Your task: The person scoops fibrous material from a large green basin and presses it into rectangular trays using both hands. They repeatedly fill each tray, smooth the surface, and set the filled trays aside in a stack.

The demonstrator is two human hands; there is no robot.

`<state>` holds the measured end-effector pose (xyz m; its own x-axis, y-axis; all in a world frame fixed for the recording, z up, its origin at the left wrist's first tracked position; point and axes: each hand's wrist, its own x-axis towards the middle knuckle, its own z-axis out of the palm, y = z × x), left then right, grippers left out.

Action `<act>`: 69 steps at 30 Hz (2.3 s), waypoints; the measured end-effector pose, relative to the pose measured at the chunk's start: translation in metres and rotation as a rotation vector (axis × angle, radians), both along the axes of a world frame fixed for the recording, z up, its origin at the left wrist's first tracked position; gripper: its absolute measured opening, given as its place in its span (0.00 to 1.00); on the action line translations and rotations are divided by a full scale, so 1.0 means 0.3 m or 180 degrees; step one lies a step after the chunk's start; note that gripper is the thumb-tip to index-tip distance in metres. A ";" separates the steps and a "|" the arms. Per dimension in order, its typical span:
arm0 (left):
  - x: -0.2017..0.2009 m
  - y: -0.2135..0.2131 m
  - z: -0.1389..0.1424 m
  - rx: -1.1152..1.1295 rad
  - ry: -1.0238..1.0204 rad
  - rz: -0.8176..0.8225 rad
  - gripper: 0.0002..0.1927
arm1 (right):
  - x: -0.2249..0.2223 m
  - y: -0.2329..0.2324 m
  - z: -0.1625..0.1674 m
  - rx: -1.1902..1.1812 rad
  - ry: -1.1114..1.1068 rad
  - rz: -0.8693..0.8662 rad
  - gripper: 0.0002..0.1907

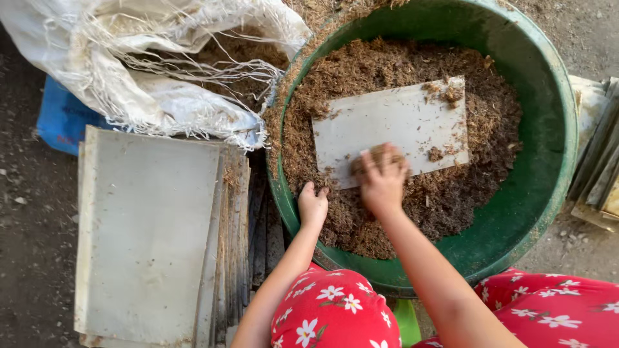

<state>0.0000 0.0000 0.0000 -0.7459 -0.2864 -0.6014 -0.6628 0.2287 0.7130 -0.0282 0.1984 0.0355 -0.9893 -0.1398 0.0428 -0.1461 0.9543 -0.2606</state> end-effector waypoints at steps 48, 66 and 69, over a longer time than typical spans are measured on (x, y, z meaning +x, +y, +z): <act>0.010 0.081 0.072 -0.0167 0.0176 0.0041 0.20 | -0.177 -0.177 0.166 0.0211 0.0017 0.1495 0.28; 0.048 0.073 0.029 -0.0115 -0.0033 -0.0055 0.19 | -0.246 -0.316 0.126 0.0001 -0.0136 0.1338 0.29; 0.057 0.067 0.024 -0.0214 0.0137 -0.0040 0.20 | -0.272 -0.172 0.104 0.0239 -0.0394 0.0969 0.29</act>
<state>0.0171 0.0200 0.0071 -0.7745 -0.3154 -0.5484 -0.6285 0.2852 0.7236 -0.1097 0.1467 0.0667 -0.8987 -0.4278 -0.0967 -0.3990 0.8890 -0.2247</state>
